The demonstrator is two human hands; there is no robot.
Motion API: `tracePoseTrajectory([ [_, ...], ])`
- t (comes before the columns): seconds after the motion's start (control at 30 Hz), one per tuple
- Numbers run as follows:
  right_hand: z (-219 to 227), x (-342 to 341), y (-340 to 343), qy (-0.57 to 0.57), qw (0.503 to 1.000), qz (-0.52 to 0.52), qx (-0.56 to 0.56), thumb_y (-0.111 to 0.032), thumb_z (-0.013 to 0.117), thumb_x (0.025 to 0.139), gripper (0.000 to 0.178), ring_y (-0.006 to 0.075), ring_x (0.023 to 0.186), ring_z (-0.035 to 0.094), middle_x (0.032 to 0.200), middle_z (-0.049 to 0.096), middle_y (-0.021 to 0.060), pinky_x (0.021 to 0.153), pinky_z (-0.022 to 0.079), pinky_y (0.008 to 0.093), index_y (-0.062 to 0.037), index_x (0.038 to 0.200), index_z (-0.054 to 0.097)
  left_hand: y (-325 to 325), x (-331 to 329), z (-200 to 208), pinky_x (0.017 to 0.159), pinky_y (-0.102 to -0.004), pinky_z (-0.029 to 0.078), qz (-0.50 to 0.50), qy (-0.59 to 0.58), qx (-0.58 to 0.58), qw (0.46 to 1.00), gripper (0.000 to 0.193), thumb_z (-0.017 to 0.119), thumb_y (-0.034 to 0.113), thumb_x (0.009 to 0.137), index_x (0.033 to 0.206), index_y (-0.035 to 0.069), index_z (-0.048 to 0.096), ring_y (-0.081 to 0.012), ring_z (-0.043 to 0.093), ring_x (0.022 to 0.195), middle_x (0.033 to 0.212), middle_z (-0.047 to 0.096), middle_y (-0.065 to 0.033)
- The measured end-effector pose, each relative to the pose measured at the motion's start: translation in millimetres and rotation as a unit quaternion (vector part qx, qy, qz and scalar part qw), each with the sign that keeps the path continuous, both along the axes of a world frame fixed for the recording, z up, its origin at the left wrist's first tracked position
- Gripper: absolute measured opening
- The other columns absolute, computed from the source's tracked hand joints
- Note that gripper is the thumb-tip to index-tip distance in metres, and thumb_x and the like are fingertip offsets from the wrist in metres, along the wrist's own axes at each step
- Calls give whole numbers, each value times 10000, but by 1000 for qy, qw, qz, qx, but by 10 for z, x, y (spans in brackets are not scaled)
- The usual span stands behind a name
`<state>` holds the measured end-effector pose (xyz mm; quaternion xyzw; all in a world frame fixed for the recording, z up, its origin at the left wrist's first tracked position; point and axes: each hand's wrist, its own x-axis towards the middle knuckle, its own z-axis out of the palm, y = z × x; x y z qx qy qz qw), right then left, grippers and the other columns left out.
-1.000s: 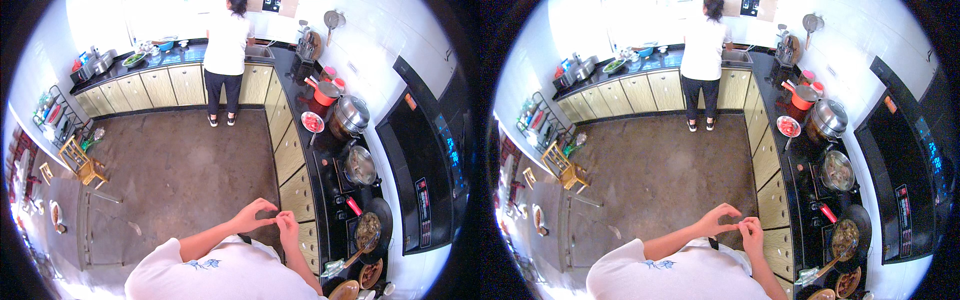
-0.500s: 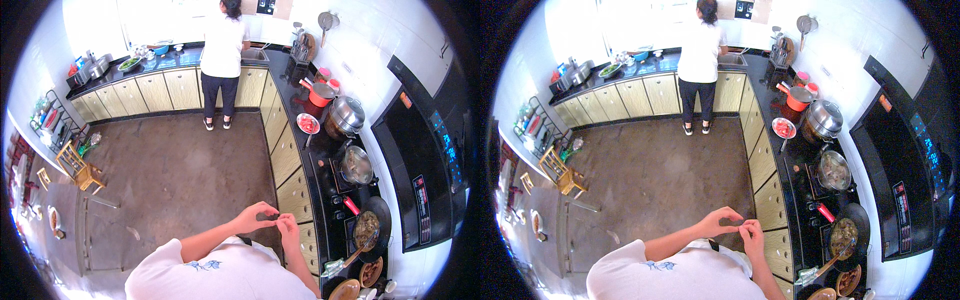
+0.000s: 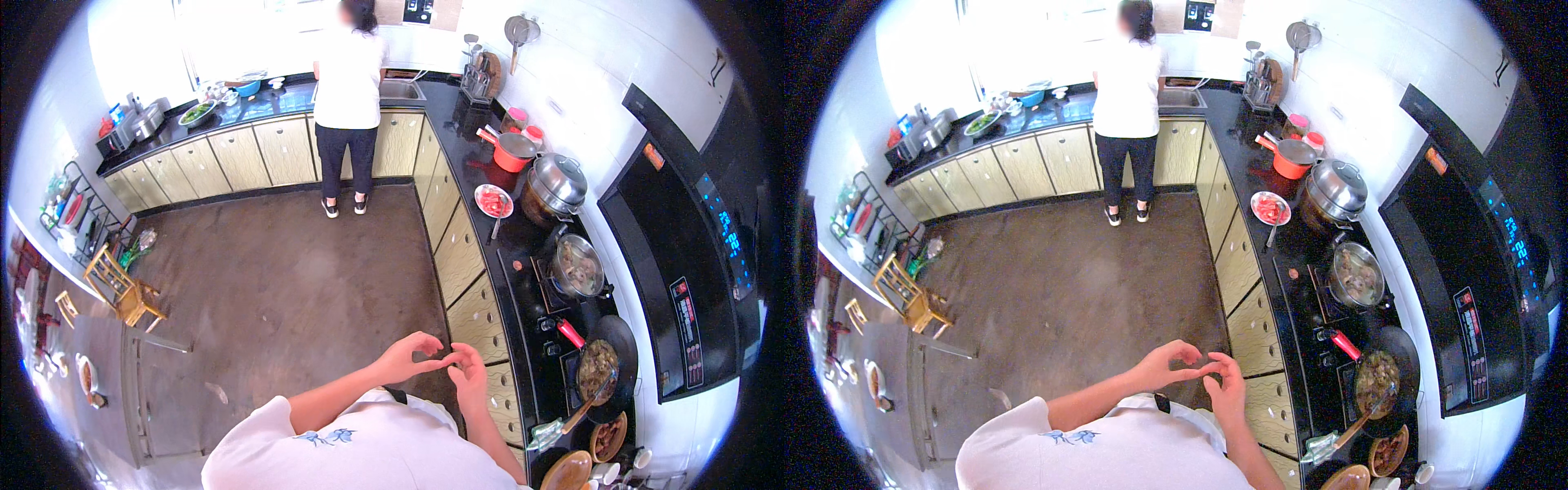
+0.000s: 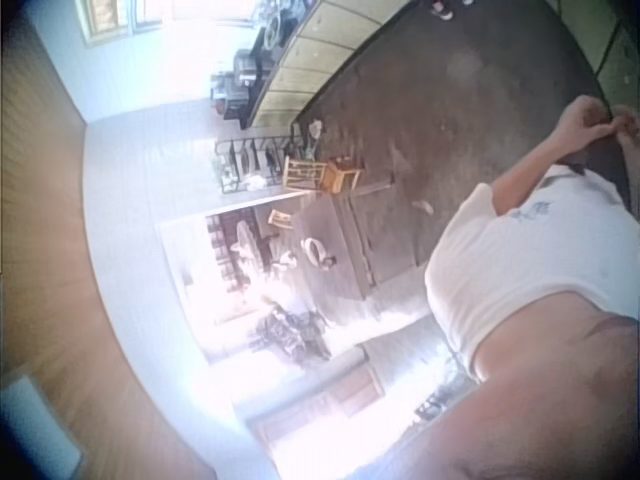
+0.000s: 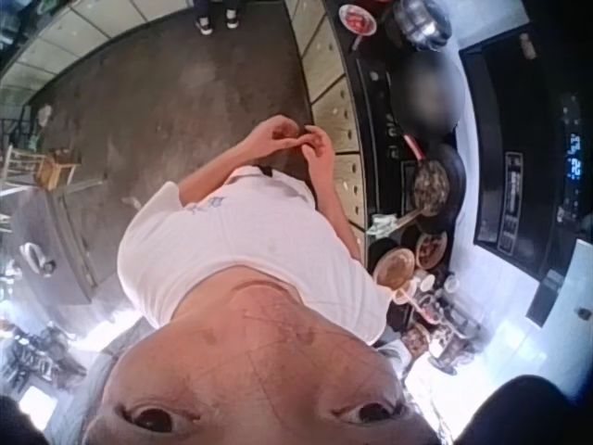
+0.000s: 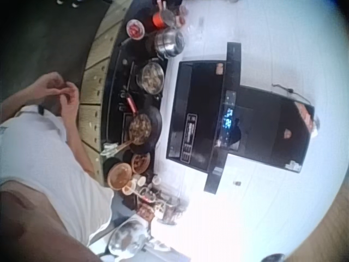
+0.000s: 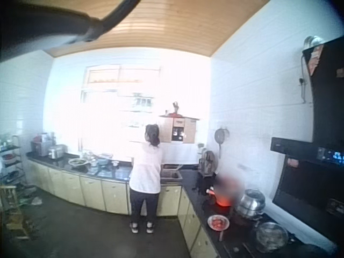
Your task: The person stirs a mixture of meat and vegetables in a wok on a gas stove using a spatula. They occasionally pause to adjust their position or look around the kitchen. Finally, they transfer the cooked food from the wok into a large bowl.
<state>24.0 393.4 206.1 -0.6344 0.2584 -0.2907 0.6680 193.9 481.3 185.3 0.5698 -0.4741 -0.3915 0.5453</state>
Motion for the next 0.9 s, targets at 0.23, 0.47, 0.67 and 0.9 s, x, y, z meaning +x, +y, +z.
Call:
tracePoseTrajectory([
  [0.23, -274, -84, -58, 15, 996, -58, 63, -7, 668, 910, 370, 122, 909, 609, 987, 635, 64, 861, 489, 271, -43, 1256, 543, -106, -6, -57, 980, -334, 494, -126, 98, 20, 987, 211, 732, 120, 911, 1085, 17, 671, -173, 619, 1088, 1158, 612, -73],
  [0.47, -135, -283, -41, 51, 997, -55, -23, 13, 704, 870, 287, 141, 975, 631, 1071, 623, 53, 887, 514, 291, -24, 1142, 621, -380, -151, -75, 894, -303, 523, -131, 98, 154, 974, 186, 748, 170, 912, 924, -8, 697, -139, 642, 1018, 1091, 677, -65],
  [0.67, -205, -830, -176, 27, 988, -124, 87, -28, 656, 925, 358, 126, 931, 643, 985, 658, 66, 837, 514, 266, -44, 1265, 542, -758, -618, -98, 852, -276, 534, -142, 159, 54, 976, 327, 768, 42, 862, 1133, 42, 585, -112, 643, 942, 1026, 664, -50],
  [0.9, -279, -1578, -449, 115, 949, -287, -67, 23, 668, 875, 470, 162, 796, 630, 962, 674, 106, 780, 530, 299, -71, 1304, 499, -1241, -1440, -14, 970, -347, 531, -280, 160, 49, 945, 614, 747, -26, 845, 1357, 70, 422, -195, 645, 1066, 1167, 597, -100],
])
